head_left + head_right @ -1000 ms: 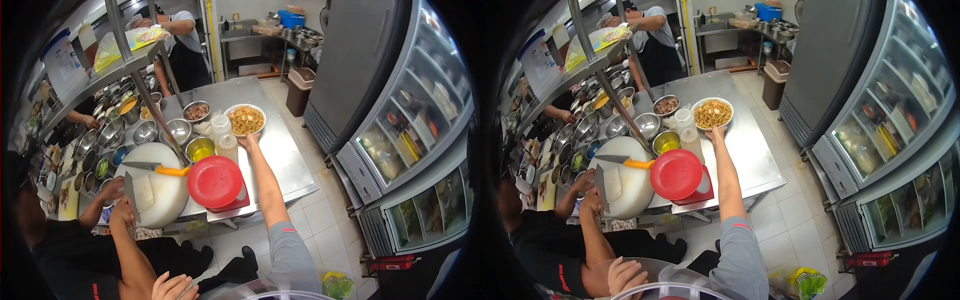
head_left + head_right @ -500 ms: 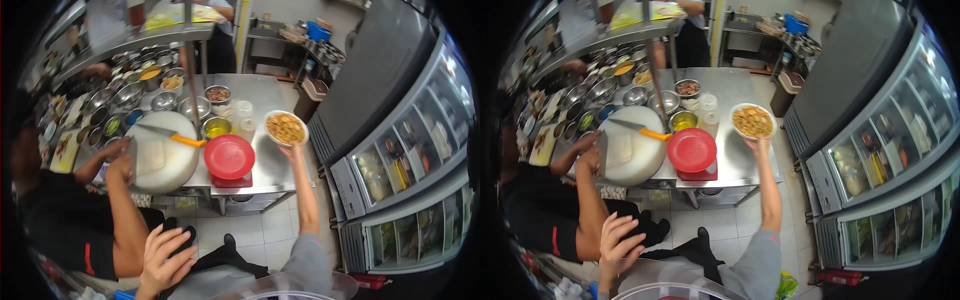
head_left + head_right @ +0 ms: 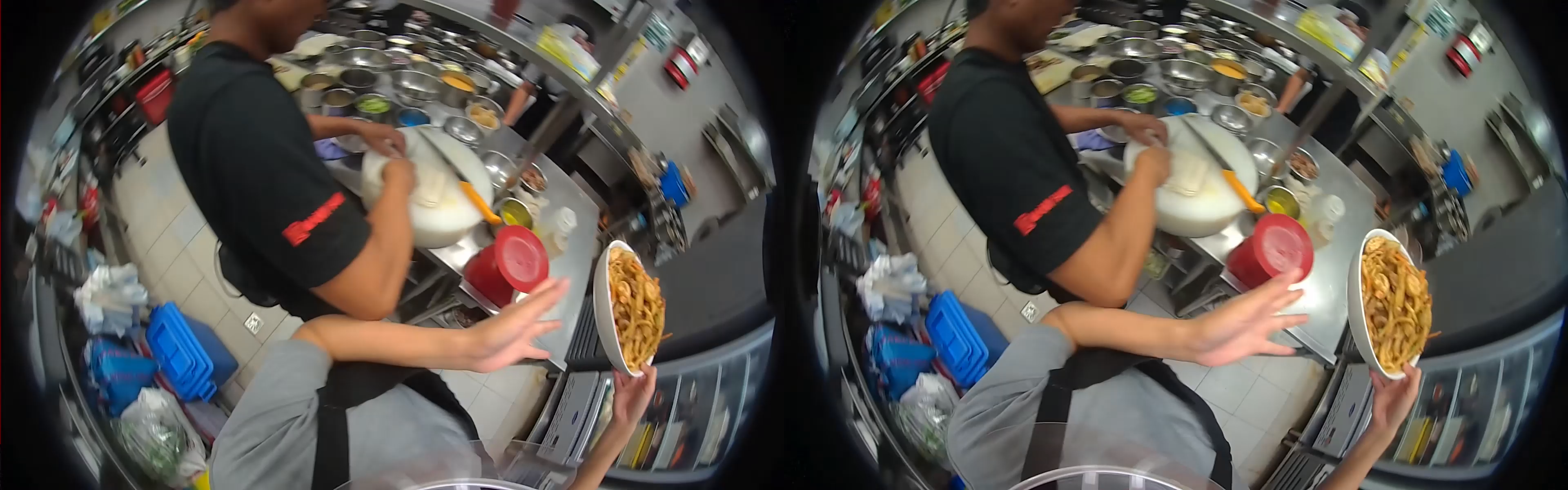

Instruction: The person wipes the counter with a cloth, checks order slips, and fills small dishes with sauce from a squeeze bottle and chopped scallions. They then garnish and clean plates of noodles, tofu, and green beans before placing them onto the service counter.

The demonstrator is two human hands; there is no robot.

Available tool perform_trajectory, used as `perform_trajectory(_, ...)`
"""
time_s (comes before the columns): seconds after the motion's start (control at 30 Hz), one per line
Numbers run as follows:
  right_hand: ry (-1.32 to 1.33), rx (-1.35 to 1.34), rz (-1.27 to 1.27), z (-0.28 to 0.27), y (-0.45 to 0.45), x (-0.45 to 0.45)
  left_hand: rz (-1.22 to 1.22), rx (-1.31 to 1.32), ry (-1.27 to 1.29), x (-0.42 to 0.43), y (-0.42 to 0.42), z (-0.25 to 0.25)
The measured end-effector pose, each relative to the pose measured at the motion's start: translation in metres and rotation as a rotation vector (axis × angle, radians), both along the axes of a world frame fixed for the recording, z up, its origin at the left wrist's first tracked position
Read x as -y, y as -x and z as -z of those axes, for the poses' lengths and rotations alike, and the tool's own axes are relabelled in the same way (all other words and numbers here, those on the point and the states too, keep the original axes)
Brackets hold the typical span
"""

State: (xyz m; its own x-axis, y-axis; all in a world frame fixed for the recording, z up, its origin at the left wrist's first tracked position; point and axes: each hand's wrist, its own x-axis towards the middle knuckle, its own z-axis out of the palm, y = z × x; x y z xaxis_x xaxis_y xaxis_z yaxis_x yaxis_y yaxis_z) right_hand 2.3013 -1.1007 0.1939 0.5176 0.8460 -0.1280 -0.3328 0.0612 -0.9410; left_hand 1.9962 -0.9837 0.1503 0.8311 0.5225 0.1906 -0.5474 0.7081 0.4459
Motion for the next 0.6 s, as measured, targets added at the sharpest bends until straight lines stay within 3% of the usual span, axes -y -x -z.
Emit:
perform_trajectory(0.03, -0.027, -0.014, -0.071, -0.009, 0.015, 0.000, 0.021, -0.022, 0.107, 0.001, -0.001, -0.015)
perform_trajectory(0.17, -0.134, -0.038, -0.406, -0.041, 0.077, -0.017, -0.181, 0.158, -0.065, 0.007, 0.027, -0.045)
perform_trajectory(0.2, -0.139, 0.011, -0.306, -0.050, 0.109, -0.020, -0.237, 0.224, -0.138, 0.010, 0.042, -0.053)
perform_trajectory(0.3, -0.113, 0.048, -0.313, -0.062, 0.142, -0.024, -0.422, 0.312, -0.208, 0.033, 0.084, -0.067)
perform_trajectory(0.37, -0.173, 0.112, -0.605, -0.073, 0.165, -0.045, -0.515, 0.358, -0.223, 0.043, 0.126, -0.078)
perform_trajectory(0.5, -0.168, 0.163, -0.644, -0.093, 0.227, -0.098, -0.753, 0.406, -0.293, 0.060, 0.205, -0.095)
perform_trajectory(0.6, -0.250, 0.282, -0.863, -0.106, 0.303, -0.120, -0.893, 0.366, -0.369, 0.073, 0.275, -0.102)
